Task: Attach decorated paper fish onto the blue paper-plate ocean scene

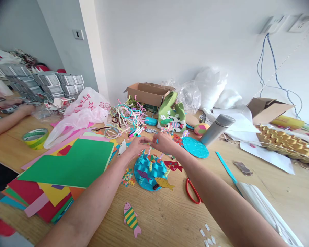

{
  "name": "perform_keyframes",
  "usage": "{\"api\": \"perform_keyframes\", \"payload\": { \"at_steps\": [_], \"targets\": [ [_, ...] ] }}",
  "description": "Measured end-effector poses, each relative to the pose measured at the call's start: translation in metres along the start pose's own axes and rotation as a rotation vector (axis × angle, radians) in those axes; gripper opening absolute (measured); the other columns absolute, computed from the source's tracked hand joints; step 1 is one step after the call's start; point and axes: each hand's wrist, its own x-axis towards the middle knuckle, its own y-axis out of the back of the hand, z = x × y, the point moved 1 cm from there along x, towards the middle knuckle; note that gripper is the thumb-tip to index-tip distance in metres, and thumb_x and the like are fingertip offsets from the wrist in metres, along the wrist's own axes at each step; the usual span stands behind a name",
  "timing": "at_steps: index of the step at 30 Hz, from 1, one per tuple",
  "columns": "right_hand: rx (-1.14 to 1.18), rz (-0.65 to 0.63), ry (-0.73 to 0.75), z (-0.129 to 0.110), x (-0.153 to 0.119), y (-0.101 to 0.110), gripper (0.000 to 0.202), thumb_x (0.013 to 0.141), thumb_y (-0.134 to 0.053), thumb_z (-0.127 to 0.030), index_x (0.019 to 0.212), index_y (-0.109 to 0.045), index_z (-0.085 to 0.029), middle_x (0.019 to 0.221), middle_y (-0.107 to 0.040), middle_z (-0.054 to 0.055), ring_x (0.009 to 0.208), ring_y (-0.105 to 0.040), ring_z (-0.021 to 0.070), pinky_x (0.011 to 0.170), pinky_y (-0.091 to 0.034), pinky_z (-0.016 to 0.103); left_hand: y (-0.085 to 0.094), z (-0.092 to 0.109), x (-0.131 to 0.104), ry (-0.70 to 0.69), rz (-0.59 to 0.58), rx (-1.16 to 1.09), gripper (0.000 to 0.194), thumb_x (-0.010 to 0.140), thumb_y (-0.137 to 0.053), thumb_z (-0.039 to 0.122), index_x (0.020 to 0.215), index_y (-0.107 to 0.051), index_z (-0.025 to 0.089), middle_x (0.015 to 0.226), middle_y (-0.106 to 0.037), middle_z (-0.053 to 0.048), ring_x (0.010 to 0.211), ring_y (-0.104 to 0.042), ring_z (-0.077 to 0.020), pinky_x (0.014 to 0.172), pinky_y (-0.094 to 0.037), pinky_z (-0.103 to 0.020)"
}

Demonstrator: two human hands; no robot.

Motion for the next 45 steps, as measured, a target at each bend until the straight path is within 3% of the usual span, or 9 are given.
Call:
{"api": "perform_keyframes", "payload": {
  "at_steps": [16,20,24,29,36,41,45],
  "targets": [
    [-0.006,-0.003,-0.008,-0.003,0.000,0.001,0.013,0.076,-0.063,-0.031,0.074,-0.069,-0.019,0.089,-0.067,0.009,0.095,-0.060,0.0246,0.084,-0.043,0.032,0.001,-0.002,0.000,0.025,0.024,0.066,0.015,0.060,-0.064,0.007,0.072,-0.070,0.013,0.065,-0.065,0.002,0.063,-0.056,-0.0120,0.061,-0.041,-0.022],
    [-0.006,-0.005,-0.009,-0.003,0.000,0.000,0.015,0.077,-0.062,-0.032,0.075,-0.069,-0.019,0.090,-0.067,0.010,0.094,-0.060,0.0247,0.084,-0.043,0.032,0.001,-0.001,0.000,0.023,0.024,0.052,0.014,0.060,-0.065,0.005,0.072,-0.069,0.012,0.067,-0.065,0.001,0.065,-0.057,-0.0121,0.063,-0.042,-0.023],
    [0.015,0.001,-0.014,-0.001,-0.001,0.001,0.016,0.077,-0.063,-0.034,0.078,-0.068,-0.019,0.091,-0.068,0.010,0.096,-0.060,0.0254,0.083,-0.044,0.032,0.001,-0.002,0.000,0.016,0.029,0.021,0.025,0.060,-0.066,0.003,0.083,-0.067,0.013,0.075,-0.066,0.000,0.072,-0.061,-0.0129,0.068,-0.045,-0.023],
    [0.010,0.001,-0.035,0.000,-0.003,0.002,0.018,0.076,-0.062,-0.033,0.083,-0.069,-0.019,0.092,-0.067,0.009,0.096,-0.059,0.0254,0.082,-0.044,0.033,0.001,-0.002,0.000,0.030,0.016,0.004,0.039,0.061,-0.067,0.002,0.099,-0.064,0.013,0.072,-0.064,0.001,0.069,-0.060,-0.0120,0.064,-0.043,-0.022],
    [0.057,0.017,-0.028,0.001,-0.008,0.010,0.017,0.075,-0.064,-0.031,0.086,-0.069,-0.019,0.096,-0.068,0.007,0.097,-0.060,0.0248,0.085,-0.044,0.035,0.002,0.005,-0.003,0.033,-0.016,-0.018,0.038,0.063,-0.072,0.010,0.100,-0.064,0.014,0.073,-0.065,0.001,0.071,-0.060,-0.0125,0.068,-0.044,-0.023],
    [0.160,0.130,-0.059,0.002,-0.017,0.029,0.022,0.075,-0.063,-0.030,0.093,-0.068,-0.019,0.100,-0.069,0.009,0.097,-0.062,0.0256,0.083,-0.047,0.037,0.004,0.010,-0.005,0.015,0.004,-0.024,0.026,0.075,-0.069,0.036,0.090,-0.067,0.016,0.078,-0.068,-0.003,0.081,-0.062,-0.0178,0.076,-0.045,-0.028],
    [0.339,0.364,-0.083,-0.003,-0.046,0.055,0.026,0.079,-0.060,-0.035,0.099,-0.064,-0.019,0.097,-0.069,0.009,0.089,-0.064,0.0228,0.080,-0.050,0.038,0.009,0.009,-0.001,0.005,0.028,-0.030,0.035,0.084,-0.056,0.050,0.087,-0.067,0.017,0.086,-0.069,-0.005,0.086,-0.062,-0.0194,0.077,-0.045,-0.028]
  ]
}}
